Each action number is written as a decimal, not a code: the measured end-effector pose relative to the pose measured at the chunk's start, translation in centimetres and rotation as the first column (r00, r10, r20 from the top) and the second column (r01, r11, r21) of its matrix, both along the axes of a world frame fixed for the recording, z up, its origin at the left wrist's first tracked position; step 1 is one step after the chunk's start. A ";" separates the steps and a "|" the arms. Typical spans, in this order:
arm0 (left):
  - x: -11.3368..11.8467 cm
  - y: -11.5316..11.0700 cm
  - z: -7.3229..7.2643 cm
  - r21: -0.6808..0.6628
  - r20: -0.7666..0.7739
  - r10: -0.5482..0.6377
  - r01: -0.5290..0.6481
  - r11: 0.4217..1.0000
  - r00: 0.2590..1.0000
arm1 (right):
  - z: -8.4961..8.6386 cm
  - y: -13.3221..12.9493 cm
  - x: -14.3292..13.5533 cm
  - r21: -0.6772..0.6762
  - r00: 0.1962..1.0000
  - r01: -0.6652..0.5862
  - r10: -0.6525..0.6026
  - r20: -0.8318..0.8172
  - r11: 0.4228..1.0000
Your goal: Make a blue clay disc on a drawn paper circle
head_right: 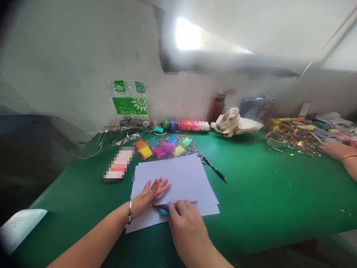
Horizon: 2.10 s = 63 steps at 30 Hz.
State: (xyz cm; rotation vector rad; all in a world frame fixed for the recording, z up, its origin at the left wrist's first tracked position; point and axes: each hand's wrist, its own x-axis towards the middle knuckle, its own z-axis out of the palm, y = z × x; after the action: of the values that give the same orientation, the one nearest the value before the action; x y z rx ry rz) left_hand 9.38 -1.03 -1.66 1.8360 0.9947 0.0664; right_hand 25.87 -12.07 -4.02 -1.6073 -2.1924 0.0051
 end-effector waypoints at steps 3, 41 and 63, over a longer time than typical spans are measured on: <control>0.0 0.0 -0.1 -0.002 -0.008 0.003 -0.003 1.000 1.000 | -0.1 -0.1 0.5 0.002 0.999 -0.020 0.020 -0.025 1.000; 0.0 0.6 1.4 -0.105 0.004 0.019 -0.019 0.994 1.000 | 0.0 1.1 -1.8 0.017 0.999 -0.033 0.033 0.021 0.999; -0.2 0.1 0.1 0.127 -0.095 -0.056 0.068 0.990 0.994 | 1.5 -0.5 0.6 -0.007 0.963 -0.267 0.267 0.022 0.964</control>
State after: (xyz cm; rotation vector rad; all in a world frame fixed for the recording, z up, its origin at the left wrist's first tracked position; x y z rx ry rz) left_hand 9.18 -0.95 -1.55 2.0036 1.0162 0.0095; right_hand 26.52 -12.55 -2.51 -1.3073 -2.4114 0.0702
